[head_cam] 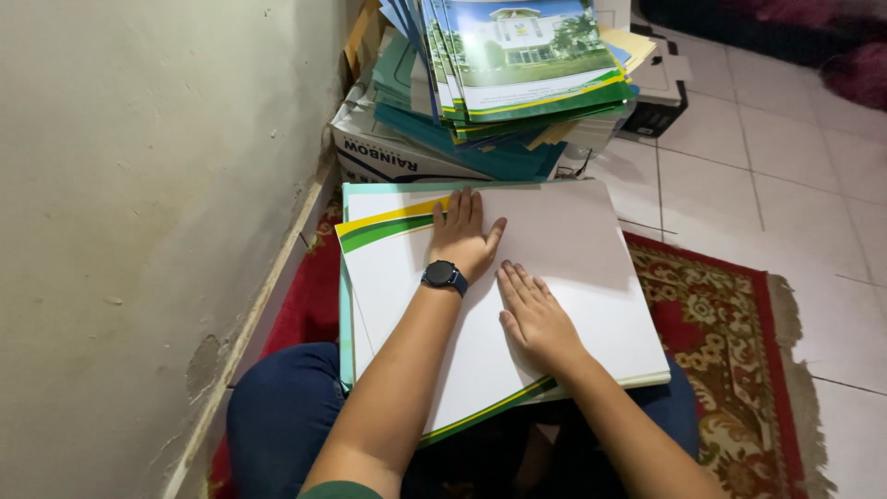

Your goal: A person manually smooths and flips through the pages of printed booklets while sitting on the floor.

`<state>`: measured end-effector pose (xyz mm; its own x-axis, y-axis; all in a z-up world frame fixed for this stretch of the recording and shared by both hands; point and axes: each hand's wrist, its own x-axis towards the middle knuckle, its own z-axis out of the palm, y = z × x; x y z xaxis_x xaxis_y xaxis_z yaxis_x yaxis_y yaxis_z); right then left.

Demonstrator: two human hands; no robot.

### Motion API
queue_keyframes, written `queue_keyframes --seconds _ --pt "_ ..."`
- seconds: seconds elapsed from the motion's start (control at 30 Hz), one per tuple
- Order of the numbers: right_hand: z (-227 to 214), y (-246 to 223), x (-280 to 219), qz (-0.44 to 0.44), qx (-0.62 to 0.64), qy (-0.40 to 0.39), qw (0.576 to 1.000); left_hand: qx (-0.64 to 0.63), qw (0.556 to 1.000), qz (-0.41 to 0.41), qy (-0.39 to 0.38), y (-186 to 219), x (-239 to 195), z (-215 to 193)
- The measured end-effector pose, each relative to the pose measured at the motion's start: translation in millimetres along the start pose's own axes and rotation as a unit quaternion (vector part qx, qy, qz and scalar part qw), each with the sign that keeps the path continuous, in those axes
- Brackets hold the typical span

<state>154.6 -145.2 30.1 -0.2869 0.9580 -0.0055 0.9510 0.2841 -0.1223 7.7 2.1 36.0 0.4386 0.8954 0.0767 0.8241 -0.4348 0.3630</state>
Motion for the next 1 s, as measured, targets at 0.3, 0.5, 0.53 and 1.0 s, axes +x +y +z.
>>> queue_keyframes --seconds 0.3,0.5,0.53,1.0 --pt "-6.0 5.5 57.2 -0.016 -0.042 0.019 0.999 -0.024 0.999 -0.002 0.027 1.4 -1.9 -1.0" --pt "13.6 21.5 140.0 -0.016 -0.126 -0.017 0.992 -0.086 0.996 -0.014 0.012 -2.2 0.3 -7.5" --pt "9.5 18.0 140.8 -0.017 -0.124 -0.016 0.992 -0.083 0.996 -0.015 0.011 -3.8 1.9 -5.9" --pt "-5.7 -19.0 15.8 0.039 0.008 0.038 0.998 0.007 0.999 0.002 0.038 -4.9 5.3 14.8"
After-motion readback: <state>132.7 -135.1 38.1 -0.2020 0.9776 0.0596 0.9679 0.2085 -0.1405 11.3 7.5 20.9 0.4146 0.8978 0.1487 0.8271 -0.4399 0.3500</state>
